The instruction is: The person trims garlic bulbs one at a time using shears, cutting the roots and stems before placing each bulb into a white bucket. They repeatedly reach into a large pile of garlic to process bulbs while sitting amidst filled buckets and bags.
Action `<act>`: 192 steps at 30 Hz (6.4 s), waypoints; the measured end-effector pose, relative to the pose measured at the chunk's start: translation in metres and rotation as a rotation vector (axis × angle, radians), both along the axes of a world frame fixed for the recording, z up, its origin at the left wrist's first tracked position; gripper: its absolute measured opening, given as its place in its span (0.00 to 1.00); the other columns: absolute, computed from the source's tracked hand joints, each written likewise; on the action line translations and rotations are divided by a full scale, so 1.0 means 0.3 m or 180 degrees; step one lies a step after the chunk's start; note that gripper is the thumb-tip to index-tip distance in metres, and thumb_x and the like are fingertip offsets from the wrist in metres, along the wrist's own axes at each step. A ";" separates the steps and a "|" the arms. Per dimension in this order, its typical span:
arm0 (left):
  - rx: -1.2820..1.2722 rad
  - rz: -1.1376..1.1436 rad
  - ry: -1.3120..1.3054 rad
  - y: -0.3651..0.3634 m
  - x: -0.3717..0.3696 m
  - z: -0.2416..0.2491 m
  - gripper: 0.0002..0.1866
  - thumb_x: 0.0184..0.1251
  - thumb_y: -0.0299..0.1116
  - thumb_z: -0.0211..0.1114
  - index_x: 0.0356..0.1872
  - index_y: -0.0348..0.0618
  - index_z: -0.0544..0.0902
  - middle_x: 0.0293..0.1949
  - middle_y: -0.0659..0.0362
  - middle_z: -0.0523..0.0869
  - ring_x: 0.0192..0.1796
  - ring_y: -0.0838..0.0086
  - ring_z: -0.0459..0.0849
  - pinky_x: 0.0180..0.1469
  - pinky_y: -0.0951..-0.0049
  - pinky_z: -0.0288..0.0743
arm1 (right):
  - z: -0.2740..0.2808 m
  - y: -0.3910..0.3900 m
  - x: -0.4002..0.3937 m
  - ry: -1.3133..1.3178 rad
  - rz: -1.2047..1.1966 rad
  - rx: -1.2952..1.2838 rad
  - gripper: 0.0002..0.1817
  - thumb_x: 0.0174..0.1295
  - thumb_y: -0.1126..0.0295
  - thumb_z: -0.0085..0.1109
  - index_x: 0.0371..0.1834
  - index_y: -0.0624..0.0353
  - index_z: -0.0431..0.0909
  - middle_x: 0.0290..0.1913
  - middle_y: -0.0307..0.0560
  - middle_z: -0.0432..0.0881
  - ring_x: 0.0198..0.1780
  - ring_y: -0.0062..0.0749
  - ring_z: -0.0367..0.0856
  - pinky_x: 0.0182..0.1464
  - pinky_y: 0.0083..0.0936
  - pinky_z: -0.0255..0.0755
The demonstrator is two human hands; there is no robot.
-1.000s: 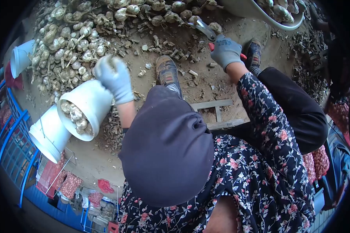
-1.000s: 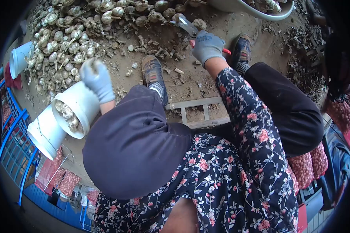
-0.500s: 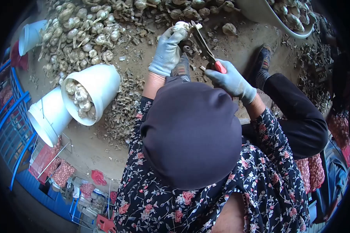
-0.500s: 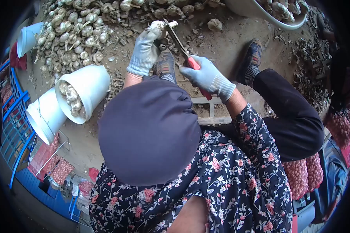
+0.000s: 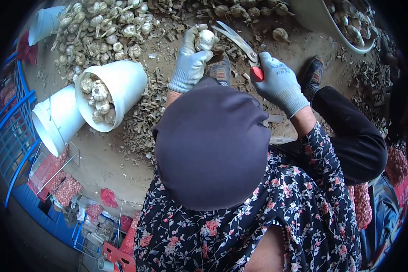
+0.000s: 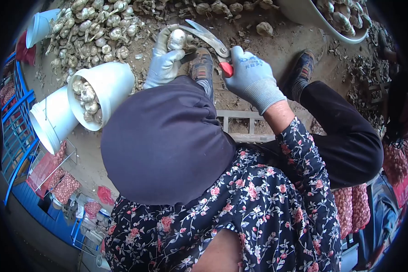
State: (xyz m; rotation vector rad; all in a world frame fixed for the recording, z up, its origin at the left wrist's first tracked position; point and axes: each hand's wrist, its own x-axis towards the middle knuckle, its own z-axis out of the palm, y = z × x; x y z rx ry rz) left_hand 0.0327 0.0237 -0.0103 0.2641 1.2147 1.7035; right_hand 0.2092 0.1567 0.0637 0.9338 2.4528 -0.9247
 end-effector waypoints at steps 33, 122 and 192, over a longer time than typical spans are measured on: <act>-0.1024 -0.0198 0.1631 -0.056 0.021 0.057 0.30 0.46 0.22 0.72 0.53 0.37 0.71 0.43 0.58 0.80 0.44 0.78 0.80 0.48 0.78 0.76 | -0.060 -0.072 -0.019 -0.0400 0.0732 -0.0132 0.19 0.61 0.58 0.55 0.42 0.64 0.66 0.34 0.63 0.81 0.41 0.52 0.83 0.44 0.43 0.75; -0.1287 0.0097 0.1729 -0.104 -0.112 -0.242 0.34 0.44 0.23 0.67 0.58 0.34 0.67 0.46 0.56 0.77 0.47 0.75 0.78 0.49 0.76 0.76 | -0.302 -0.100 -0.175 -0.0513 0.0776 -0.0198 0.27 0.59 0.49 0.54 0.50 0.61 0.66 0.47 0.58 0.77 0.49 0.49 0.79 0.53 0.43 0.70; -0.4422 0.2485 0.5167 -0.795 -0.401 0.209 0.19 0.63 0.46 0.58 0.41 0.39 0.82 0.39 0.45 0.81 0.46 0.52 0.78 0.50 0.57 0.70 | 0.475 0.140 0.060 0.0461 -0.0170 -0.1112 0.10 0.59 0.70 0.56 0.40 0.61 0.70 0.26 0.39 0.74 0.26 0.21 0.73 0.29 0.22 0.69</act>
